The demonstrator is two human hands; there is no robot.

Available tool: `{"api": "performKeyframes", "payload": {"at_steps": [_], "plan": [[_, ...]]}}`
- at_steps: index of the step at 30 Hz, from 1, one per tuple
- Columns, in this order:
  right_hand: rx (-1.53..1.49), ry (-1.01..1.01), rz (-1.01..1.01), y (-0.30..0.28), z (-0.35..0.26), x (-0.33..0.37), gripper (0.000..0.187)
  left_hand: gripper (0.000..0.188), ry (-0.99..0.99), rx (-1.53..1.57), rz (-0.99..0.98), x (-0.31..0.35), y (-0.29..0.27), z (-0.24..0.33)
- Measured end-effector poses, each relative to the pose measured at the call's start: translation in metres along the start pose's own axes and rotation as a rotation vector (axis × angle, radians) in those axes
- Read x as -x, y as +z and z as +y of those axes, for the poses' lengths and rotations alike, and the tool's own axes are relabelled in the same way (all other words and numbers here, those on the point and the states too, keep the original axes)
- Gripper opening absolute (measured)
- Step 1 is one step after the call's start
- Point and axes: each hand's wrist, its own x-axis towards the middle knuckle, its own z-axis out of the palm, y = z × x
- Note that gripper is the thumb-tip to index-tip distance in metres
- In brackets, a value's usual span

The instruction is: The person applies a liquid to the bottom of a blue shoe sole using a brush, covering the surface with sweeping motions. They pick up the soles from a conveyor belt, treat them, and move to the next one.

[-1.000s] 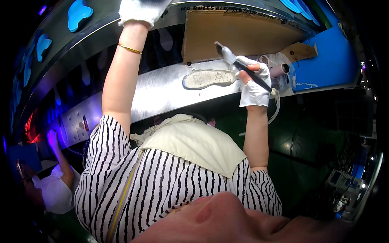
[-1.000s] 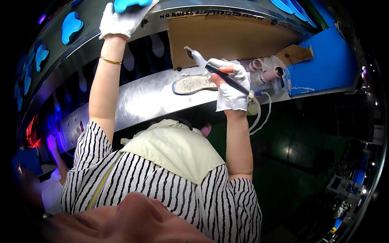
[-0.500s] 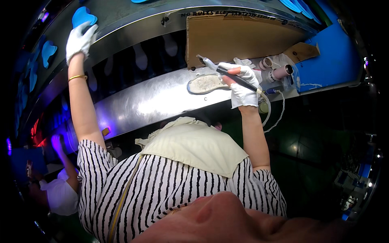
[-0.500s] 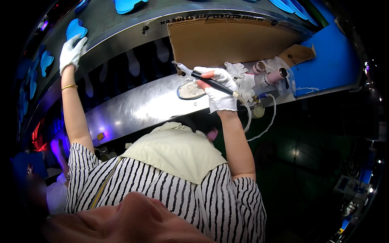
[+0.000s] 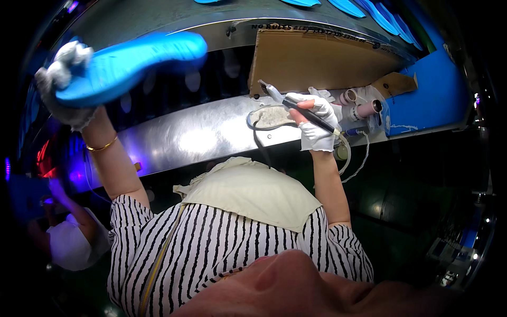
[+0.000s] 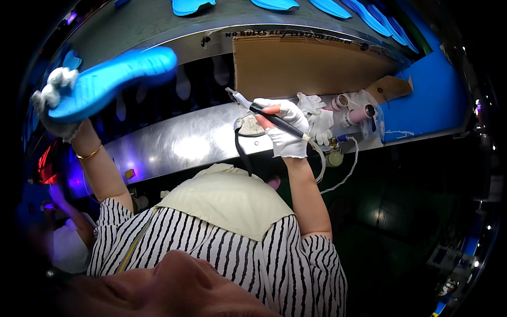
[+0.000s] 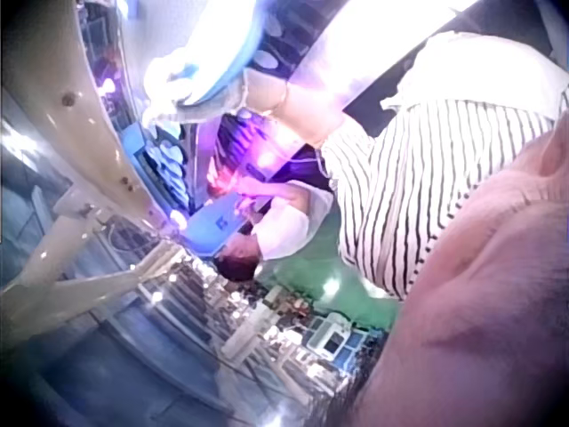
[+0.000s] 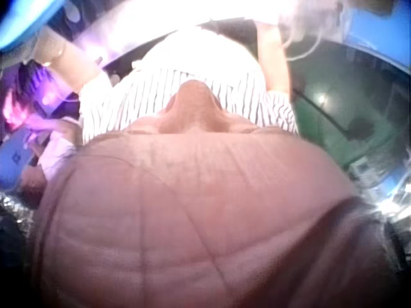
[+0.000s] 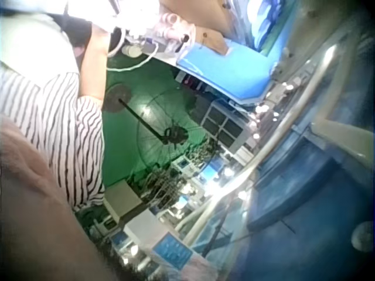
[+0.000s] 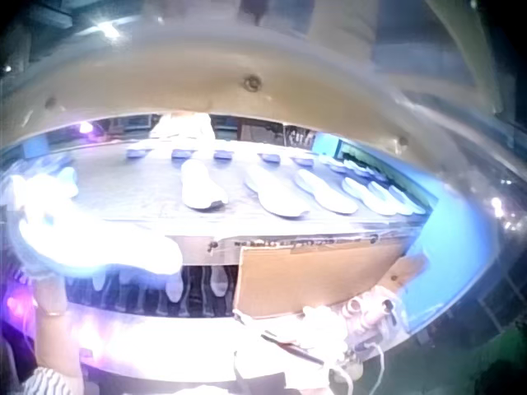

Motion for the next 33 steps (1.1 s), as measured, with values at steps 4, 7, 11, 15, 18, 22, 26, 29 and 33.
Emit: {"api": "performKeyframes", "payload": {"at_steps": [4,7,11,15,18,22,26,29,33], "plan": [[-0.314,0.236,0.09,0.004,-0.003,0.003,0.022,0.054,-0.381,0.346,0.032,0.017,-0.02,-0.096],[-0.402,0.278,0.093,0.014,-0.011,0.002,0.023,0.065,-0.625,0.456,0.406,0.066,0.015,-0.158],[-0.364,0.278,0.166,0.013,-0.01,0.005,0.022,0.095,-0.825,0.634,0.493,0.106,0.064,-0.195],[-0.146,0.171,0.186,0.02,-0.01,0.002,0.024,0.088,-0.872,0.616,0.645,0.11,0.078,-0.222],[0.113,0.013,0.19,0.022,-0.008,-0.004,0.023,0.079,-0.739,0.503,0.699,0.106,0.099,-0.239],[0.219,-0.058,0.219,0.031,-0.019,-0.011,0.023,0.075,-0.67,0.48,0.68,0.113,0.119,-0.248],[0.228,-0.088,0.176,0.042,0.008,-0.006,0.023,0.069,-0.7,0.316,0.778,0.125,0.108,-0.269],[-0.036,0.071,0.131,0.047,-0.011,0.004,0.023,0.069,-0.689,0.432,0.739,0.127,0.105,-0.258],[0.047,0.004,0.101,0.036,-0.002,0.007,0.024,0.074,-0.704,0.355,0.742,0.12,0.106,-0.252]]}}
